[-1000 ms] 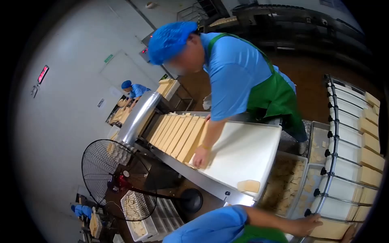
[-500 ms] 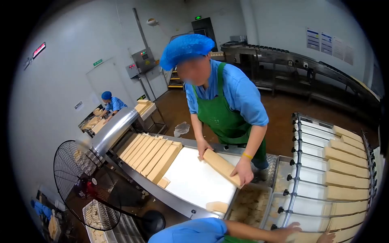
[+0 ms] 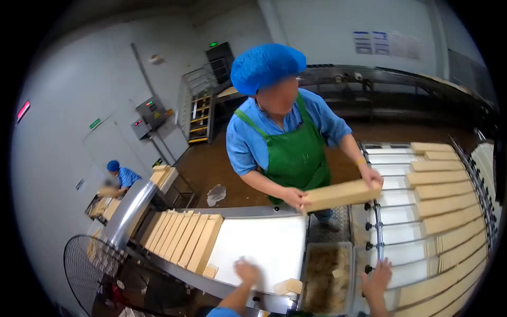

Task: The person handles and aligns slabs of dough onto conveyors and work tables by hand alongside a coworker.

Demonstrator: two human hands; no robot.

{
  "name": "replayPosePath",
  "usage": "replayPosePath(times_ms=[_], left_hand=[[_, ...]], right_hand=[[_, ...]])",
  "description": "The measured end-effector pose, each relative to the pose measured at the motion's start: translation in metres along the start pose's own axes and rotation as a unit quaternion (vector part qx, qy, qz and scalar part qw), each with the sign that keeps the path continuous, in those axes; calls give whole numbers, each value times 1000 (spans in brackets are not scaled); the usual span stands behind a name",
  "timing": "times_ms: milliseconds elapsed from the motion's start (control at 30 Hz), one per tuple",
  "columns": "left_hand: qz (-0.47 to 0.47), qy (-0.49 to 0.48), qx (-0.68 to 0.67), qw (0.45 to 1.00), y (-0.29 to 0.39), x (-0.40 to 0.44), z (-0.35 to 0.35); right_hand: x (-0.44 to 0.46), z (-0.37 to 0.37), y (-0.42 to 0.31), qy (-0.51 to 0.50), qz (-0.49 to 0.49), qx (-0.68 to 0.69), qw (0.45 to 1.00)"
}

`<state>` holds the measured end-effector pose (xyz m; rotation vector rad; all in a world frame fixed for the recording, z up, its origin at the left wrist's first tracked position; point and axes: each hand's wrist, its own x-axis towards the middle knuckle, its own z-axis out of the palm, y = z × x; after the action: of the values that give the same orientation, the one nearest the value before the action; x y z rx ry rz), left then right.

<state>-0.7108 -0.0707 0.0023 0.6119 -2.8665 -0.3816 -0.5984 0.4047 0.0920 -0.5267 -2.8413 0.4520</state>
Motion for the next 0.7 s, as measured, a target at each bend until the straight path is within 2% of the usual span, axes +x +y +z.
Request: replayPosePath(times_ms=[33, 67, 100, 167, 200, 267, 300, 367, 400, 433, 500, 600, 700], left_hand=[[-78, -3, 44, 996, -35, 13, -8], [-168, -62, 92, 980, -56, 20, -24], [-202, -77, 158, 964, -79, 24, -36], [-220, -245, 138, 934, -100, 37, -78], [-207, -249, 143, 935, -100, 40, -81], [-216, -165, 144, 951, -101, 37, -73], [-207, -175, 148, 951, -102, 30, -66], [-204, -117, 54, 971, -103, 31, -55], [-170, -93, 56, 979, -102, 26, -51], [-162, -102, 60, 980, -105, 22, -46], [-75, -117, 27, 990, -109, 23, -35], [-50, -143, 11, 988, -100, 23, -13], [-37, -132, -10, 990, -42, 7, -13]], right_hand=[[-6, -8, -10, -2, 18, -4, 1000], [-2, -21, -24, -33, 32, -18, 999], [2, -28, -33, -62, 48, -29, 997], [3, -26, -33, -42, 65, -27, 997], [2, -22, -31, -22, 51, -22, 998], [1, -16, -26, -4, 49, -25, 998], [1, -14, -23, 18, 29, -23, 999], [4, -12, -26, 42, 24, -22, 999], [5, -17, -29, 47, 18, -19, 999], [3, -19, -30, 52, 10, -14, 999], [3, -17, -29, 67, 15, -18, 998], [3, -13, -25, 57, 13, -21, 998], [2, -14, -27, 60, 21, -28, 998]])
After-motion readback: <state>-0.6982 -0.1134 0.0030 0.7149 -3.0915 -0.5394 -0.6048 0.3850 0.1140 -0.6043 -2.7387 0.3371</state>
